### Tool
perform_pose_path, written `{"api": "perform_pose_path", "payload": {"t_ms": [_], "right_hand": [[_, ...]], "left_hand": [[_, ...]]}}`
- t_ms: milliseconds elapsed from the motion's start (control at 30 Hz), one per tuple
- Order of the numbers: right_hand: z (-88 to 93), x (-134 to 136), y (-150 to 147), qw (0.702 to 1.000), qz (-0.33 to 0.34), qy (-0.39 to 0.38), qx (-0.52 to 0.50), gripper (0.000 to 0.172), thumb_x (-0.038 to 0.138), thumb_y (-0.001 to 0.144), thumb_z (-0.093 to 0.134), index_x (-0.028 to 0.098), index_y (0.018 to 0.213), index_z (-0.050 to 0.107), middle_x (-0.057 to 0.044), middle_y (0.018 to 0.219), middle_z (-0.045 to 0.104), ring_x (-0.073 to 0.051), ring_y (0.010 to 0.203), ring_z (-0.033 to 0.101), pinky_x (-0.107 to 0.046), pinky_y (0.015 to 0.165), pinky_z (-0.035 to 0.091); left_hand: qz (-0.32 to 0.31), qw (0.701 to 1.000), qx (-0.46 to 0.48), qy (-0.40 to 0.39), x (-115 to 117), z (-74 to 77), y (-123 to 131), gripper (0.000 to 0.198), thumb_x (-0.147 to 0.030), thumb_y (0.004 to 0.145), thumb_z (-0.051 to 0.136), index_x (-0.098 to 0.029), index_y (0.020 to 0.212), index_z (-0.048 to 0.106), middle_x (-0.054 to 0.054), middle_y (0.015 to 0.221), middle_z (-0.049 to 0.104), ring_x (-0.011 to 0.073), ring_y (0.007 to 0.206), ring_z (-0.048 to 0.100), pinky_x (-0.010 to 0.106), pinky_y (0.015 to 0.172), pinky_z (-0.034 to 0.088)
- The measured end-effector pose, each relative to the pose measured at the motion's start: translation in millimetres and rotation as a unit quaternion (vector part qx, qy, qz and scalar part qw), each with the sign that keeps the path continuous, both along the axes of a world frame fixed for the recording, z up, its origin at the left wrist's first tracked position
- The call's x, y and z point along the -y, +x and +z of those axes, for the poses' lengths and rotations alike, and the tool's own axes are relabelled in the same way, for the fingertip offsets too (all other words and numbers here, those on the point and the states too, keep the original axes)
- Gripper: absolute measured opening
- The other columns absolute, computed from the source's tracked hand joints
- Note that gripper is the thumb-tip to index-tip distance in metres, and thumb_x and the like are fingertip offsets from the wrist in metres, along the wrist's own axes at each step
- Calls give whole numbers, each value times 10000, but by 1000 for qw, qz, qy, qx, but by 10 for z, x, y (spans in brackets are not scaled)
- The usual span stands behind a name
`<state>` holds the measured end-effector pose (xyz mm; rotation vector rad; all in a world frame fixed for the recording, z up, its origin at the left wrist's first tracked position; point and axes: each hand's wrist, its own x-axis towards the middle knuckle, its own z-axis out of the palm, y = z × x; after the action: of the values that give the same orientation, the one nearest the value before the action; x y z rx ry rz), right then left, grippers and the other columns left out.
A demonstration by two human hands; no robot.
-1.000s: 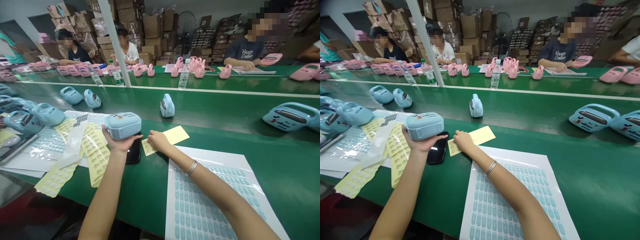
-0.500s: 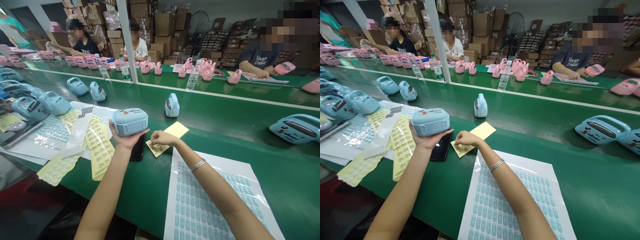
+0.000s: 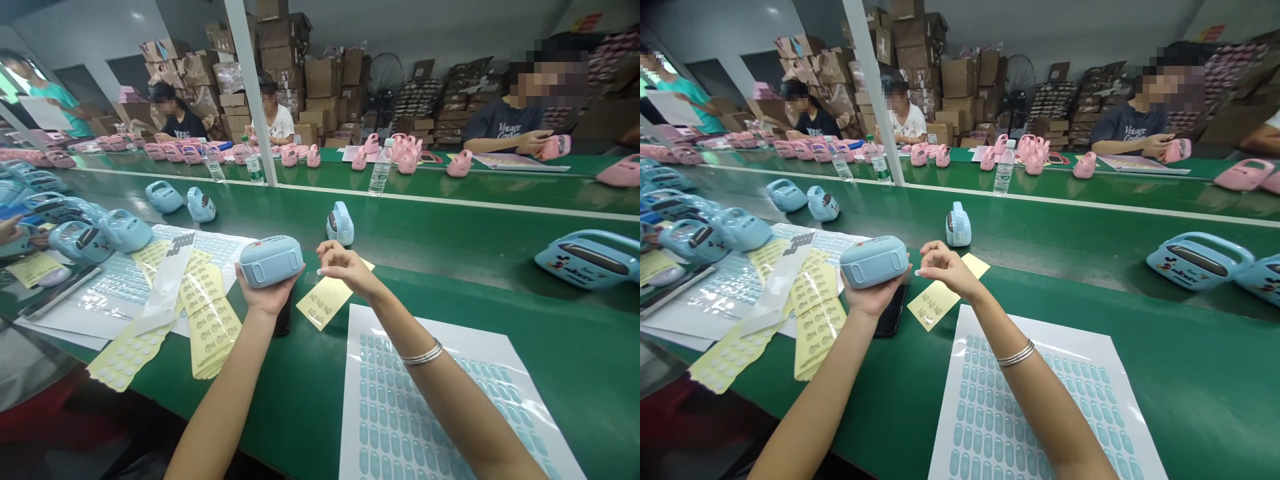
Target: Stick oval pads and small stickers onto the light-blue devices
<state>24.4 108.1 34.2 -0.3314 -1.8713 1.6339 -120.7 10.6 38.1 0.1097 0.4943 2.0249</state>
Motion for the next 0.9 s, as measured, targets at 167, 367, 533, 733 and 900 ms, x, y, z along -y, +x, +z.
{"api": "perform_pose_path", "payload": {"t_ms": [167, 367, 533, 733, 900], "right_hand": [[327, 107, 0, 979, -42, 199, 28, 113, 241, 711, 684, 185, 658, 602, -42, 1009, 420, -197, 1050, 424, -404, 1001, 310], [386, 95, -63, 967, -23, 245, 68, 95, 208, 723, 692, 176, 672, 618, -37, 981, 422, -196, 1022, 445, -403, 972, 358], [381, 75, -88, 967, -41, 245, 60, 92, 196, 717, 679, 173, 658, 612, -27, 932, 423, -169, 927, 472, -359, 905, 412], [366, 87, -103, 962, -63, 260, 56, 91, 192, 713, 660, 169, 649, 600, -33, 918, 428, -167, 896, 479, -347, 867, 433], [287, 118, -129, 950, -112, 290, 35, 102, 211, 725, 641, 169, 655, 579, -50, 931, 438, -187, 912, 488, -368, 871, 434]], "left_hand": [[-59, 998, 13, -3, -14, 1, 116, 457, -551, 831, 350, -219, 919, 653, 88, 969, 663, 286, 926, 604, 436, 698, 516], [-77, 996, 33, -24, -28, -75, 160, 542, -623, 801, 364, -200, 1001, 636, 106, 987, 656, 302, 924, 602, 439, 718, 507], [-66, 997, 30, -32, -37, -106, 176, 555, -623, 806, 359, -213, 1095, 596, 101, 1009, 645, 313, 986, 579, 501, 849, 449], [-63, 996, 44, -44, -37, -63, 196, 553, -617, 817, 333, -213, 1090, 593, 96, 973, 652, 302, 957, 589, 514, 875, 430], [-57, 996, 49, -58, -32, -50, 207, 582, -630, 821, 320, -204, 1121, 579, 105, 972, 653, 294, 930, 596, 488, 850, 443]]}}
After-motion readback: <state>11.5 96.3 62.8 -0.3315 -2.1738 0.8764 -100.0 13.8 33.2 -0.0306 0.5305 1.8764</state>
